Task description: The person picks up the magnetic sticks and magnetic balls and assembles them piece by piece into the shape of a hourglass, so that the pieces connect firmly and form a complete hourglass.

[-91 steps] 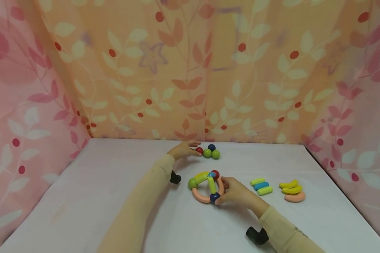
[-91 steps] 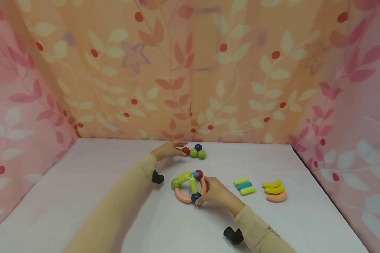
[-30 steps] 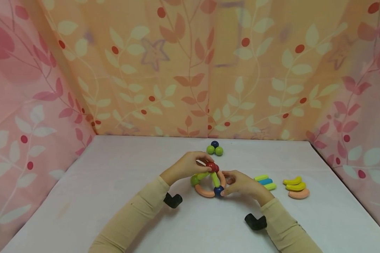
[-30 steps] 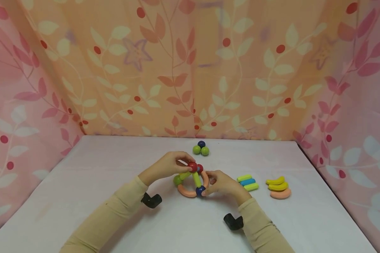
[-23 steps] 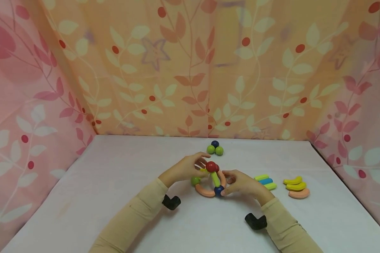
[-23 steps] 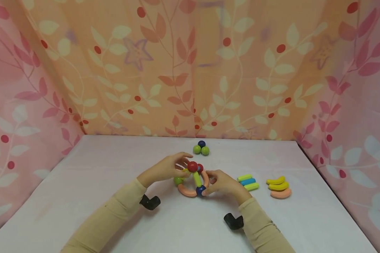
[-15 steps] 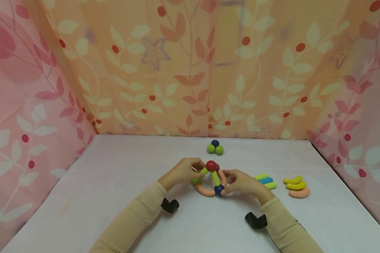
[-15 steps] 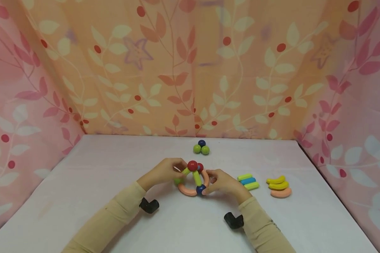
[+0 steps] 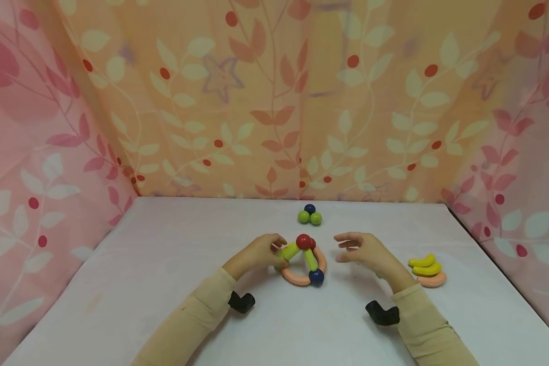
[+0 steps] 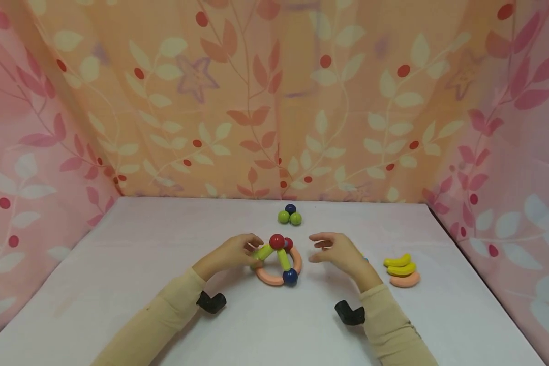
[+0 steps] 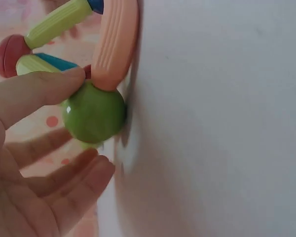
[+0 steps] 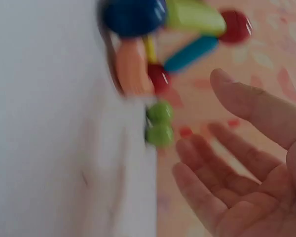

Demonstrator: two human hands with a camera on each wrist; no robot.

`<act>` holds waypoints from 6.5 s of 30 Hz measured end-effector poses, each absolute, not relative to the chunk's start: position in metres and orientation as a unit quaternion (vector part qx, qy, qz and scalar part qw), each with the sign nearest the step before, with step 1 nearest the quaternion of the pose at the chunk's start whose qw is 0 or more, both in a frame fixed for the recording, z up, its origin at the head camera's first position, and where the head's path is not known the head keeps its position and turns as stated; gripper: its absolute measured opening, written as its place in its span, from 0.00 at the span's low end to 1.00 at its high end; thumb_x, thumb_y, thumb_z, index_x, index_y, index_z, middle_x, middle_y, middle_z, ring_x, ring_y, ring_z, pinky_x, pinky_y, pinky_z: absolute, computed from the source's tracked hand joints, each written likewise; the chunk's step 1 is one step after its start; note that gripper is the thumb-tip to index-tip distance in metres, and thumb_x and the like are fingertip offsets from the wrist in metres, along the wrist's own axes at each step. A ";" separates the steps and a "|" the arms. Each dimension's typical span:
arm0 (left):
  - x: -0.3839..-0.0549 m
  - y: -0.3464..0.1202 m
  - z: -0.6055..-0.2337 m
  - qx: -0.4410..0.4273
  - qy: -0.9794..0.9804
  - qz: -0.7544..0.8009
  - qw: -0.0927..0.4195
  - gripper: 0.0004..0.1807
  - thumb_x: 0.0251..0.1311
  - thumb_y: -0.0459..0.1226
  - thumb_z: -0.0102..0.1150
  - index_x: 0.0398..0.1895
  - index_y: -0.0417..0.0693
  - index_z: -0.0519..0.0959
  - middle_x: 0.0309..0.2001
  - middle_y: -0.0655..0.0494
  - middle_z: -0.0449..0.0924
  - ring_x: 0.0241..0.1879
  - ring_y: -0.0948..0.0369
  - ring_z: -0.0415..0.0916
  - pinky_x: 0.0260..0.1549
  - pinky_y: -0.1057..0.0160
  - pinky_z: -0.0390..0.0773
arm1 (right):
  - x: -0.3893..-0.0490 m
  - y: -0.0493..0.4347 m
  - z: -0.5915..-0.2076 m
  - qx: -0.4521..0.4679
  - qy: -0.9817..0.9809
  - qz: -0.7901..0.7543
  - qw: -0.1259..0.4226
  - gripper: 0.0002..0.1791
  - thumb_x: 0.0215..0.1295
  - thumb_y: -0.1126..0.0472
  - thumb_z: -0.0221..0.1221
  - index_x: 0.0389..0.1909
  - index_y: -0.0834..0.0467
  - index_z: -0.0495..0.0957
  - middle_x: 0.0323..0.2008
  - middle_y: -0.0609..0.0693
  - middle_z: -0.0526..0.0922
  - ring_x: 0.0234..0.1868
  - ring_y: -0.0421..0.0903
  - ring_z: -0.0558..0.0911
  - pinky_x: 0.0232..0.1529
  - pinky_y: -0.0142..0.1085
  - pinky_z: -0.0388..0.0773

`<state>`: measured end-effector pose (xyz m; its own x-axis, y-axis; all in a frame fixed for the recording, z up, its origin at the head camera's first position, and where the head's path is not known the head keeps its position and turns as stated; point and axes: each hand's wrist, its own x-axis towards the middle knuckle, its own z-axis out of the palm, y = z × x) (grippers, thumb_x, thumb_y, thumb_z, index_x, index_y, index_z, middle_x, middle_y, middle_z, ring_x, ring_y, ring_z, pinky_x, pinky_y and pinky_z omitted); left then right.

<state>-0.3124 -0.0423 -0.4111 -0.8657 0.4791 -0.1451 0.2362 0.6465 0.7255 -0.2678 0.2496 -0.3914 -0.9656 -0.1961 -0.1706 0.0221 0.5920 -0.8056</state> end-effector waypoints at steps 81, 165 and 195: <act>-0.320 -0.045 -0.431 0.140 0.839 0.471 0.233 0.32 0.51 0.41 0.75 0.62 0.51 0.78 0.51 0.52 0.81 0.50 0.59 0.75 0.59 0.53 0.73 | -0.293 0.182 -0.345 -0.069 0.859 -0.505 0.050 0.24 0.62 0.51 0.68 0.56 0.58 0.82 0.51 0.55 0.87 0.54 0.50 0.84 0.64 0.52 0.75; -0.322 -0.045 -0.432 0.115 0.845 0.465 0.236 0.31 0.50 0.42 0.76 0.61 0.55 0.78 0.50 0.54 0.79 0.50 0.57 0.73 0.62 0.50 0.72 | -0.275 0.290 -0.380 -0.040 0.910 -0.406 0.070 0.26 0.63 0.47 0.66 0.55 0.60 0.79 0.48 0.54 0.87 0.49 0.47 0.84 0.58 0.53 0.78; -0.321 -0.050 -0.430 0.132 0.839 0.474 0.232 0.31 0.51 0.40 0.76 0.61 0.51 0.78 0.48 0.53 0.79 0.49 0.58 0.73 0.56 0.55 0.75 | -0.281 0.194 -0.365 -0.041 0.770 -0.637 0.005 0.24 0.63 0.60 0.68 0.53 0.69 0.73 0.38 0.45 0.81 0.39 0.35 0.84 0.46 0.30 0.84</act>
